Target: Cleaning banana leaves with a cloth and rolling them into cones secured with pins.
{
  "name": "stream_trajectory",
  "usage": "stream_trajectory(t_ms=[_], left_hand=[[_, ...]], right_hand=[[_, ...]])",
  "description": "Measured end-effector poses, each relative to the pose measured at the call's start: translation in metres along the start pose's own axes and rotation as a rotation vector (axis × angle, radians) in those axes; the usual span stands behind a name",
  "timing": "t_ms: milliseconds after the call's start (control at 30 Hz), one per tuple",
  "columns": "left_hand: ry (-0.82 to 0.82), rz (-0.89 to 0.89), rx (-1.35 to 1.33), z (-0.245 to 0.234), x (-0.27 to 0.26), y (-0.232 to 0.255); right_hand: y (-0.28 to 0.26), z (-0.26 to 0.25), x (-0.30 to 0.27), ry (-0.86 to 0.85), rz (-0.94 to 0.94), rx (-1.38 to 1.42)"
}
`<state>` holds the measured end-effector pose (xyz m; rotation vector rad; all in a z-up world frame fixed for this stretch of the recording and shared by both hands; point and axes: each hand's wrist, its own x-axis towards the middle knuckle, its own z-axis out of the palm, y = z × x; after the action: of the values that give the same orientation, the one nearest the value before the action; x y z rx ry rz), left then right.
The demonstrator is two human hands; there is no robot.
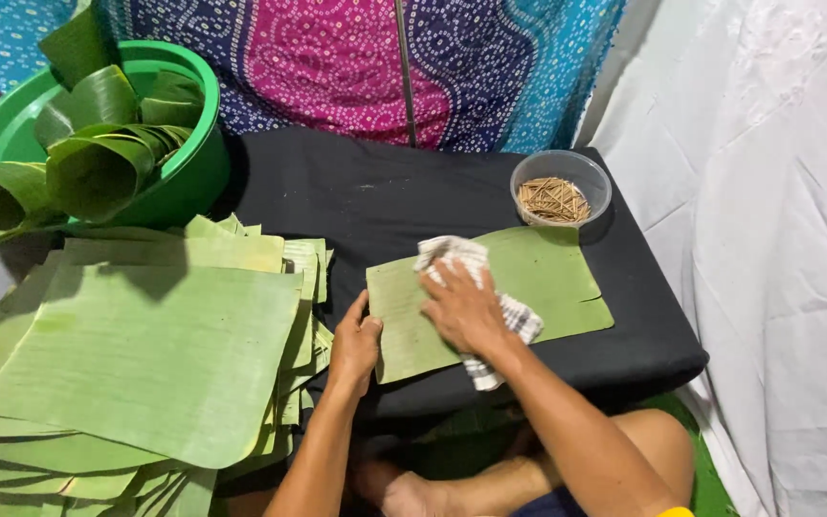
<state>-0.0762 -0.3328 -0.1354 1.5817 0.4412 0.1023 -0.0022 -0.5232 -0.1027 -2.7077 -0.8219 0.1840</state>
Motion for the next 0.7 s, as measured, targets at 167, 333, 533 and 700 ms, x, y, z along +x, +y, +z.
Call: stream_trajectory(t_ms=[167,333,533,700], left_hand=[[0.014,0.008,0.027,0.001,-0.009,0.019],[0.034,-0.024,0.018,0.003,-0.008,0.017],[0.013,-0.101,-0.002,0.003,-0.007,0.027],[0.044,-0.019,0.114,0.001,-0.004,0.008]], right_hand=[[0.060,-0.015,-0.018,0.096,0.137,-0.029],[0.115,-0.026,-0.036,0.214,0.202,-0.072],[0.149,-0.034,-0.052,0.252,0.308,-0.086],[0.162,-0.014,-0.061,0.642,0.101,0.028]])
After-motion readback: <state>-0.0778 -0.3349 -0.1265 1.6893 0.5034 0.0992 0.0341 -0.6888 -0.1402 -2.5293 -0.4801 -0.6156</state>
